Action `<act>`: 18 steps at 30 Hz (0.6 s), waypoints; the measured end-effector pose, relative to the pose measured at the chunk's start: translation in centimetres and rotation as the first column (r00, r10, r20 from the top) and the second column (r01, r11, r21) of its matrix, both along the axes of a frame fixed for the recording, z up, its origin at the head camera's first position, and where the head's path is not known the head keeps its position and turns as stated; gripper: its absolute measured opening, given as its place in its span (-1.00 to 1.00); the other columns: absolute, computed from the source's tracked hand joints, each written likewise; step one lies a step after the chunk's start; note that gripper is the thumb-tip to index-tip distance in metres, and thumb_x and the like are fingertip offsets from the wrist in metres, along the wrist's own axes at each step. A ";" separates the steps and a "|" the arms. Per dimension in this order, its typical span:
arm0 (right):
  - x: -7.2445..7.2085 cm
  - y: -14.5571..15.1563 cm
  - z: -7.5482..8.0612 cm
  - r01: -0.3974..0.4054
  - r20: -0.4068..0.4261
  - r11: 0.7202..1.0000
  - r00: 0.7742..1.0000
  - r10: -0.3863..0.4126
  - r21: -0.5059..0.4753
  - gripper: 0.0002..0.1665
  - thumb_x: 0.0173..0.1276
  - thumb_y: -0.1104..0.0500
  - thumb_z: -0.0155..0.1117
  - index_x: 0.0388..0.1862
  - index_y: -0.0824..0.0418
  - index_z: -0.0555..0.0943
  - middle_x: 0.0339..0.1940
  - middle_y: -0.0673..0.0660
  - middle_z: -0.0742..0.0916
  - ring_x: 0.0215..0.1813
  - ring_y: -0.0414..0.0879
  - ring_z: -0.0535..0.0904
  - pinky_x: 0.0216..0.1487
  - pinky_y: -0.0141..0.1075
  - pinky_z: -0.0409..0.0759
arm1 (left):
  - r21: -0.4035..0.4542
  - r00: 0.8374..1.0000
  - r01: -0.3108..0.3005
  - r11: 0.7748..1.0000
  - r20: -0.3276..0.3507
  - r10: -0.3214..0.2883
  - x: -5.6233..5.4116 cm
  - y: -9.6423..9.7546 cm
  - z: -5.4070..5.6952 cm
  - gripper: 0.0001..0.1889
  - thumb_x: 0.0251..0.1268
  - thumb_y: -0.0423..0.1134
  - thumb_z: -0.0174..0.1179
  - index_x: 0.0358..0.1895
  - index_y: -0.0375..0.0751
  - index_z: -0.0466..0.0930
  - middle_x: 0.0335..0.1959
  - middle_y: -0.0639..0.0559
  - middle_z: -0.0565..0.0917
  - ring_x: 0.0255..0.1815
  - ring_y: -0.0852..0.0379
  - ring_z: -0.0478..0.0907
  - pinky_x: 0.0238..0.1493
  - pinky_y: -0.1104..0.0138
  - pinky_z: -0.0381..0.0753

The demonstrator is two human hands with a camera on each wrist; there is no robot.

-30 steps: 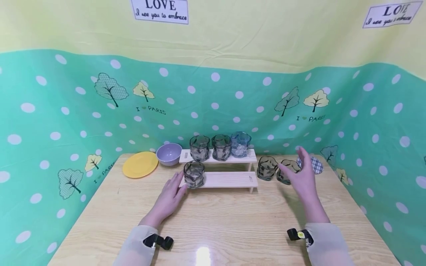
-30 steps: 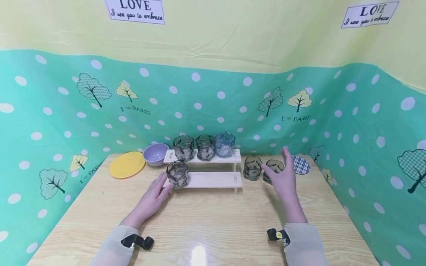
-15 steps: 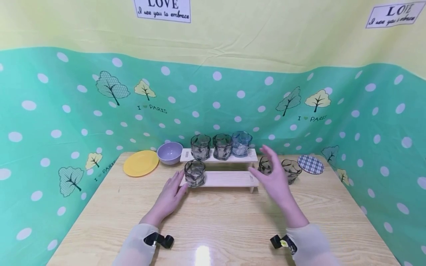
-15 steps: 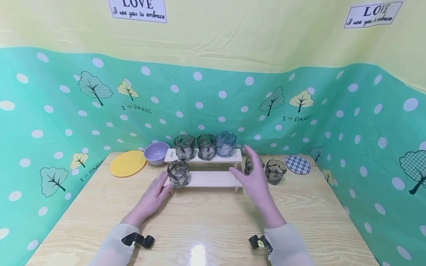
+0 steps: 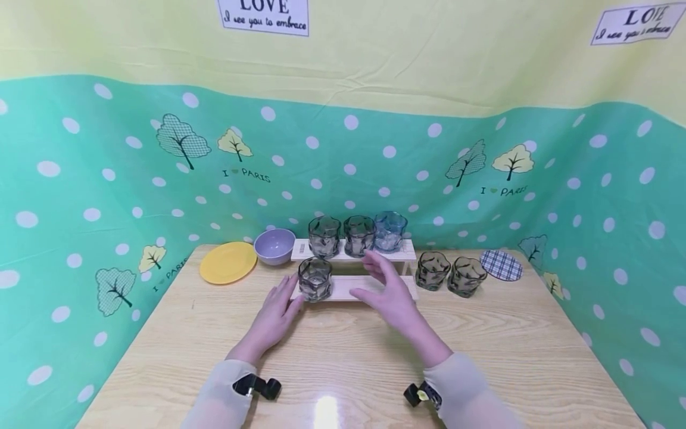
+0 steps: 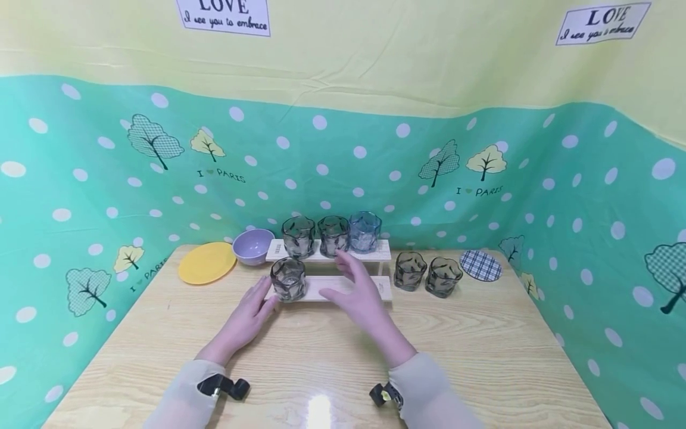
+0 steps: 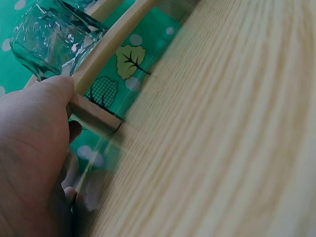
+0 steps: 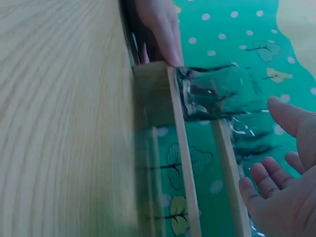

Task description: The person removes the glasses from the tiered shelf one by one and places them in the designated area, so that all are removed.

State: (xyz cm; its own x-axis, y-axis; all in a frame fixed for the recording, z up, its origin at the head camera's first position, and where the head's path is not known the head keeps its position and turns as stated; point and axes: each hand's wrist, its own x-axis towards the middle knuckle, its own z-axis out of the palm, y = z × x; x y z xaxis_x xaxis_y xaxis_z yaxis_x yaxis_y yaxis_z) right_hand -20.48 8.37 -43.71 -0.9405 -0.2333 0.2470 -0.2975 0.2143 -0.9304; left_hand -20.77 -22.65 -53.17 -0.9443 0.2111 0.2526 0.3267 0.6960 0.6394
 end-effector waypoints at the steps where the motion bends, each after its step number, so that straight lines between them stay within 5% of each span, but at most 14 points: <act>1: 0.0 -0.3 -0.1 -0.008 0.005 1.000 1.000 0.008 0.001 0.16 0.27 0.26 0.72 0.76 0.13 0.31 0.58 0.18 0.55 0.60 0.15 0.46 0.68 0.01 0.38 | 0.000 1.000 0.000 1.000 0.002 0.000 0.0 0.0 0.0 -0.29 0.85 0.02 0.02 0.82 -0.18 0.09 0.77 -0.23 0.22 0.80 -0.32 0.02 0.78 -0.24 -0.11; 18: -1.7 -3.8 -2.1 -0.107 0.024 0.994 0.994 0.107 -0.010 0.20 0.26 0.23 0.74 0.77 0.20 0.27 0.63 0.27 0.50 0.64 0.23 0.41 0.71 -0.02 0.34 | -0.001 1.000 -0.009 1.000 -0.004 0.009 0.1 0.1 0.0 -0.29 0.85 0.02 0.00 0.81 -0.21 0.08 0.76 -0.31 0.22 0.79 -0.36 0.03 0.77 -0.27 -0.11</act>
State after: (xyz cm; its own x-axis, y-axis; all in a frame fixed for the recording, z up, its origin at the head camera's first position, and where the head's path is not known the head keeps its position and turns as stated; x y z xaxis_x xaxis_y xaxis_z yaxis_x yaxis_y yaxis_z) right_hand -22.14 4.53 -45.80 -0.9162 -0.3306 0.2263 -0.2949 0.1742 -0.9395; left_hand -20.65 -22.51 -53.13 -0.9453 0.2024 0.2560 0.3225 0.6996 0.6377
